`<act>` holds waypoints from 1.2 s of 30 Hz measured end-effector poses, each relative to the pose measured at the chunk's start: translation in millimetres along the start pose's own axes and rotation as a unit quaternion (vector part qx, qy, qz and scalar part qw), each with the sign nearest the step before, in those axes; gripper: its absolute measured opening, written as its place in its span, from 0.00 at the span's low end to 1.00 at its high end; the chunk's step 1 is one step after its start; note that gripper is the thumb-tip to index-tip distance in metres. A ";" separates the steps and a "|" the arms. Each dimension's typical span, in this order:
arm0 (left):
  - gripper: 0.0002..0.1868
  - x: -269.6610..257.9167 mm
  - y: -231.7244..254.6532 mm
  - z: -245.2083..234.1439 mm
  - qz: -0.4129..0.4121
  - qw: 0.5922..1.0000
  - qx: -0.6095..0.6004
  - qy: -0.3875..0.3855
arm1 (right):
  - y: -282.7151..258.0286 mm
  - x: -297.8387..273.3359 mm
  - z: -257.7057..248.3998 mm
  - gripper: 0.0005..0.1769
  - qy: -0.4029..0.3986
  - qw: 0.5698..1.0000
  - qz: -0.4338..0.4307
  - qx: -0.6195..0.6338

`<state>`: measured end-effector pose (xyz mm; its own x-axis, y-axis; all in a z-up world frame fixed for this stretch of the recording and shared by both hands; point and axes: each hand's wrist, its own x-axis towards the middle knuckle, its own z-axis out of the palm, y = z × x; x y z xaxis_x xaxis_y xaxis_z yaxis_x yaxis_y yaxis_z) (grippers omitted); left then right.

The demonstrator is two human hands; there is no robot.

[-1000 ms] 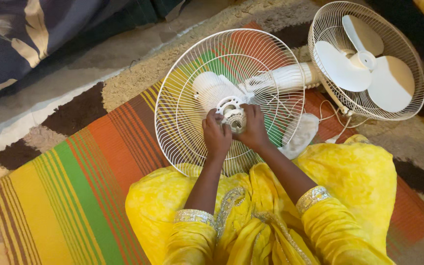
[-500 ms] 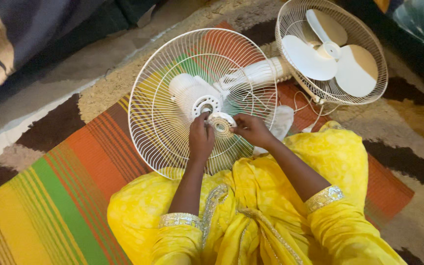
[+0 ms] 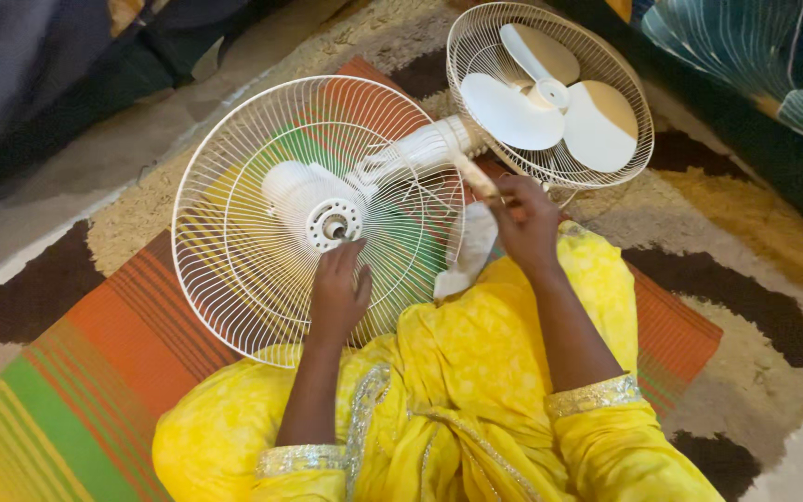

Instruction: The person sits on a mat and disassembles a white table fan. They remove the front grille, unscrew the central hub to detach the fan blades, and then remove the rear grille, leaving the fan in pieces.

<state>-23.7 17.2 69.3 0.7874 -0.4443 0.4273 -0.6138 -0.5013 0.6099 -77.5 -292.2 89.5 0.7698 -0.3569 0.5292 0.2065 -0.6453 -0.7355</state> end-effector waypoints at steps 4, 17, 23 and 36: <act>0.19 2.6 -1.2 -43.6 0.046 0.989 0.092 0.109 | 27.4 11.1 -36.5 0.12 0.121 0.981 -0.031 -0.151; 0.29 -81.4 -137.3 -119.6 -0.299 0.884 -0.053 0.354 | 65.0 1.5 13.6 0.23 0.069 0.978 0.040 -0.191; 0.36 -52.0 -99.1 -96.7 -0.265 0.903 0.122 0.316 | 98.5 -20.5 52.9 0.38 -0.045 0.984 0.089 -0.145; 0.17 -10.7 -33.1 32.6 0.022 0.975 0.204 0.080 | 138.1 -33.4 118.0 0.26 -0.117 0.955 0.271 0.010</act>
<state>-13.7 14.4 22.8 0.7390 -0.3660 0.5656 -0.5924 -0.7528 0.2869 -3.4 -289.7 -79.7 0.8798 -0.4736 -0.0393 -0.2518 -0.3945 -0.8837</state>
